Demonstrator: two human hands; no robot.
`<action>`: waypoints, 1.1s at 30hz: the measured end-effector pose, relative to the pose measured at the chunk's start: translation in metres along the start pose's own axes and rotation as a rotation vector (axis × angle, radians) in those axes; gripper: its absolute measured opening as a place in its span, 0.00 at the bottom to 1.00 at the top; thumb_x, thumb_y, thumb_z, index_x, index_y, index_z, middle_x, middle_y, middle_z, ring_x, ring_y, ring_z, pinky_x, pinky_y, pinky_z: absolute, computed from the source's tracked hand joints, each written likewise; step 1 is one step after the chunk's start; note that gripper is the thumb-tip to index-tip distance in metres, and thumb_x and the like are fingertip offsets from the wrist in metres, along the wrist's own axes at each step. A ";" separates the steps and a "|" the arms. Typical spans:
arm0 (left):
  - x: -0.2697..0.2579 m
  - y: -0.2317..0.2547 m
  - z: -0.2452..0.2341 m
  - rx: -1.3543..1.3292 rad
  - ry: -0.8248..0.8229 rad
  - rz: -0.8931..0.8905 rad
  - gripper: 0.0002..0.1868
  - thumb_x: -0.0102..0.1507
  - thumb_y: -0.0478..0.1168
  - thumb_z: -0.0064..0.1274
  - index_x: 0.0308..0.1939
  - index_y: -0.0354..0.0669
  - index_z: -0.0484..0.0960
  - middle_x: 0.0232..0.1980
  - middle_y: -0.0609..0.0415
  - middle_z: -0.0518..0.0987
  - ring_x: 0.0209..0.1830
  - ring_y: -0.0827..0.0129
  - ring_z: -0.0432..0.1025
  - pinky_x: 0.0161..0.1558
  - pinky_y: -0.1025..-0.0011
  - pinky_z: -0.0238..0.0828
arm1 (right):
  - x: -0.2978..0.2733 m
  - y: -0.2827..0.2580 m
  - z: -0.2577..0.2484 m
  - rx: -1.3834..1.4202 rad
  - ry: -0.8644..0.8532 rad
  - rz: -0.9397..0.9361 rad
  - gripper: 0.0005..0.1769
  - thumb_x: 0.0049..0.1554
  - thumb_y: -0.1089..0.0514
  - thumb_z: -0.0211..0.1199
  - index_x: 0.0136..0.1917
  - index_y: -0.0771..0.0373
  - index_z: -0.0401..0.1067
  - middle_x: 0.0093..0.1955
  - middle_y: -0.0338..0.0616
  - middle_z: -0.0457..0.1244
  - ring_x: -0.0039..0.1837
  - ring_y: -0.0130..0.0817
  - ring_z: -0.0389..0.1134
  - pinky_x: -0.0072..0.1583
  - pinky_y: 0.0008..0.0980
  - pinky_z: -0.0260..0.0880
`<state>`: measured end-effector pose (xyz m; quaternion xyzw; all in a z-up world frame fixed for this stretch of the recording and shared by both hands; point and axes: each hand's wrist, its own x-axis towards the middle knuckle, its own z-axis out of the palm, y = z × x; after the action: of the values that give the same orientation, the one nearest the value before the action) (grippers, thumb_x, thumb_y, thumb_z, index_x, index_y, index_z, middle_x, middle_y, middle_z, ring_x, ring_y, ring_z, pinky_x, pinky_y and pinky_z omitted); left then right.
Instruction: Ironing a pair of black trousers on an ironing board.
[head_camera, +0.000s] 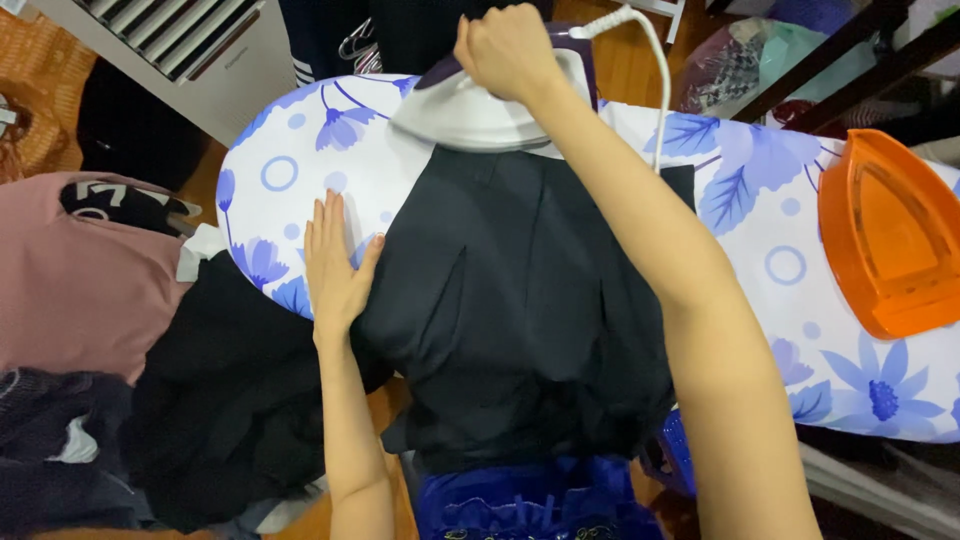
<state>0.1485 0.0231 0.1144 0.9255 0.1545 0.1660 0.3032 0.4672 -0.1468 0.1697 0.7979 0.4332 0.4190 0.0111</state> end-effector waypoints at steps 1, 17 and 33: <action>0.001 -0.001 0.001 0.019 -0.002 -0.007 0.41 0.67 0.58 0.46 0.73 0.29 0.60 0.78 0.40 0.57 0.80 0.51 0.45 0.76 0.53 0.35 | 0.000 0.004 0.005 -0.071 -0.063 0.011 0.27 0.66 0.50 0.51 0.26 0.49 0.71 0.21 0.33 0.61 0.20 0.34 0.55 0.30 0.32 0.55; -0.004 0.003 0.000 -0.043 0.071 0.035 0.33 0.71 0.49 0.43 0.73 0.29 0.60 0.78 0.42 0.60 0.80 0.52 0.47 0.76 0.56 0.38 | -0.089 0.098 -0.093 0.236 -0.004 -0.103 0.28 0.63 0.62 0.57 0.23 0.52 0.56 0.22 0.37 0.48 0.24 0.36 0.45 0.31 0.32 0.47; 0.117 0.025 -0.035 -0.123 0.220 0.193 0.18 0.70 0.42 0.49 0.55 0.30 0.79 0.43 0.41 0.82 0.38 0.58 0.75 0.40 0.66 0.70 | -0.012 0.014 -0.141 0.821 -0.396 0.118 0.23 0.63 0.42 0.57 0.49 0.65 0.75 0.47 0.47 0.66 0.49 0.43 0.63 0.56 0.39 0.61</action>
<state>0.2442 0.0667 0.1814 0.8919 0.0869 0.3039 0.3234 0.3781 -0.2128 0.2588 0.8243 0.5067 0.0522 -0.2471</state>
